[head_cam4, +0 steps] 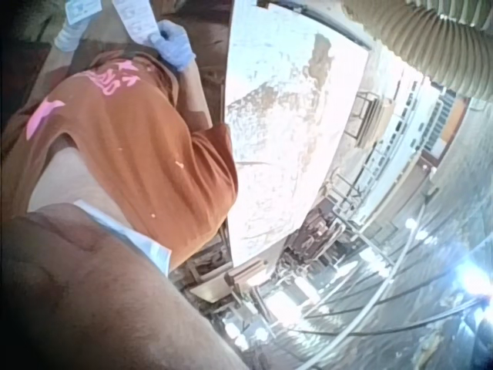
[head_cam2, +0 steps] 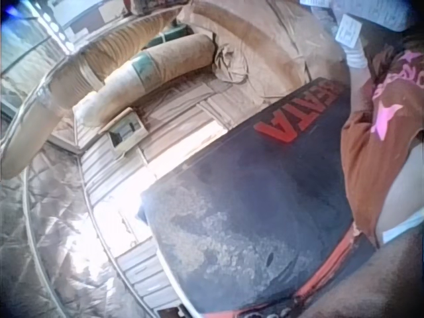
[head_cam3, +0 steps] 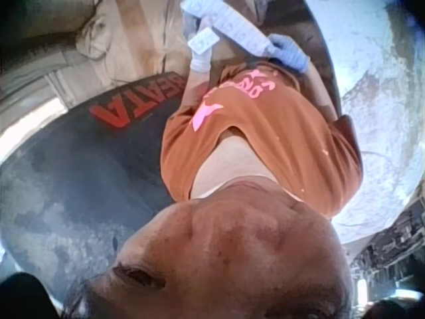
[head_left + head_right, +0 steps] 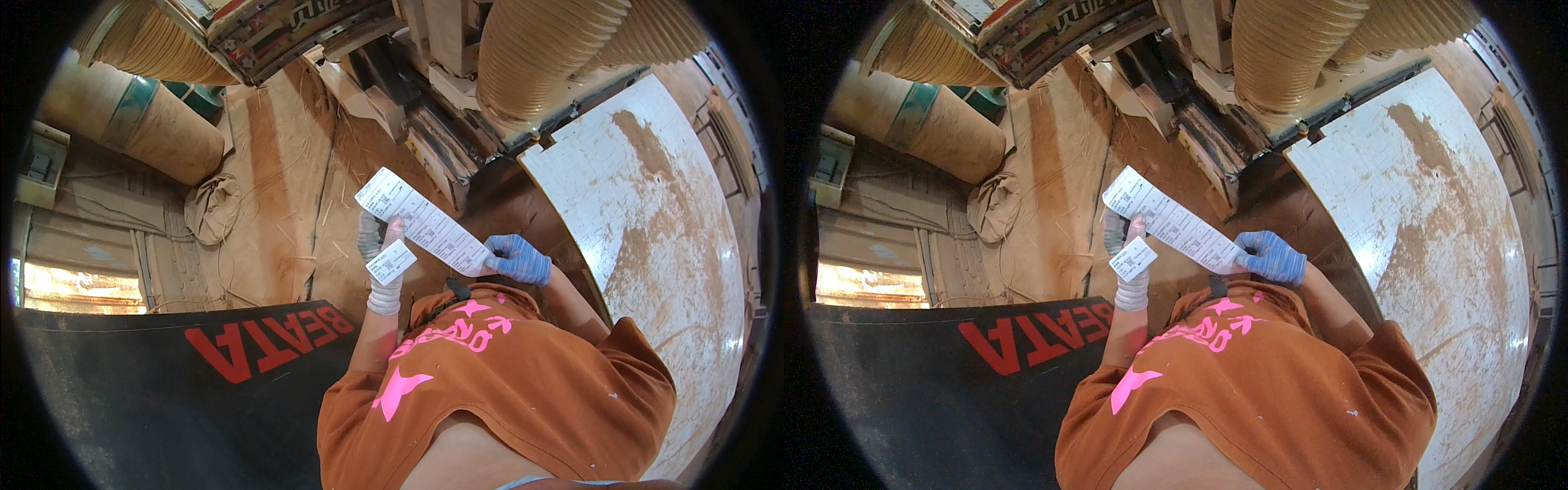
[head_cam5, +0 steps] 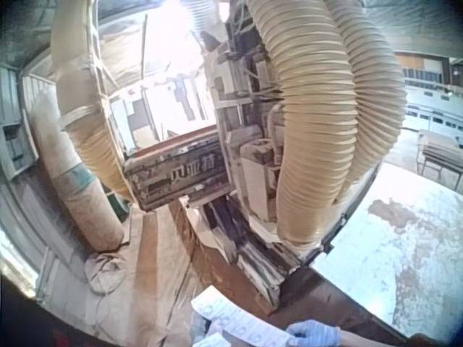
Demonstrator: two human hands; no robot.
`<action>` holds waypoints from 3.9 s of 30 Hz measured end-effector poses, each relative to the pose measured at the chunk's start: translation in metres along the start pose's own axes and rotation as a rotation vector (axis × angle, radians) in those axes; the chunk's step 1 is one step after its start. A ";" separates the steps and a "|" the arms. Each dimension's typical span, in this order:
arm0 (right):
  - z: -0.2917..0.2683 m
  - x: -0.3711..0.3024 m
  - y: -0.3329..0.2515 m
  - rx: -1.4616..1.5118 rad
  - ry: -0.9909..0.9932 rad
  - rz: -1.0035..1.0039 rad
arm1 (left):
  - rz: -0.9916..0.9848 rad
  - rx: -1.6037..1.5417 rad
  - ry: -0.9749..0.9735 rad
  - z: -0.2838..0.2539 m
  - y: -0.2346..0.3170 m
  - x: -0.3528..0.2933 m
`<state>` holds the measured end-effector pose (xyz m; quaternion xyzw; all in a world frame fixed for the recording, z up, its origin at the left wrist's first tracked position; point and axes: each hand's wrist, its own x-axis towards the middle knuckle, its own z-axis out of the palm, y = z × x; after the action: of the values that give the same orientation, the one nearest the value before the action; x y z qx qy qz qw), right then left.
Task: The person tears off individual labels from a roll and places them on a large wooden board on a machine table. They then lift the board and walk to another area in the workshop.
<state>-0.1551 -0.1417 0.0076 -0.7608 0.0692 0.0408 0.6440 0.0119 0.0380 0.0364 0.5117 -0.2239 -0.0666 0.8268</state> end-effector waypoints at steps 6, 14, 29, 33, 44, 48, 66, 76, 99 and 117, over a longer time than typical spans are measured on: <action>0.001 0.001 -0.001 0.003 0.015 -0.003 | 0.007 -0.016 -0.001 0.002 0.001 0.001; 0.003 -0.001 -0.005 0.103 0.016 0.014 | -0.015 -0.038 -0.028 -0.005 -0.002 0.002; 0.001 0.004 -0.007 -0.009 0.008 0.037 | 0.004 -0.046 -0.021 -0.007 -0.009 0.006; 0.000 0.005 -0.006 -0.048 -0.006 0.021 | -0.004 -0.041 -0.020 -0.007 -0.008 0.008; -0.003 0.008 -0.007 -0.073 -0.023 0.111 | -0.001 -0.043 -0.013 -0.013 -0.008 0.012; -0.007 0.009 -0.002 0.000 0.036 0.037 | -0.002 -0.041 0.011 -0.013 -0.007 0.011; -0.041 0.012 0.001 0.197 0.563 -0.033 | -0.124 -0.051 0.060 -0.026 -0.020 0.001; -0.060 0.007 0.003 0.130 0.600 -0.040 | -0.172 -0.010 0.192 -0.027 -0.019 -0.002; -0.059 0.013 0.009 0.085 0.721 -0.148 | -0.131 -0.008 0.174 -0.026 -0.020 0.004; -0.058 0.016 0.012 0.110 0.737 -0.114 | -0.106 -0.070 0.128 -0.022 -0.020 0.007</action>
<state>-0.1429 -0.2011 0.0036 -0.6913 0.2560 -0.2755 0.6169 0.0303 0.0443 0.0123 0.4970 -0.1408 -0.0852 0.8520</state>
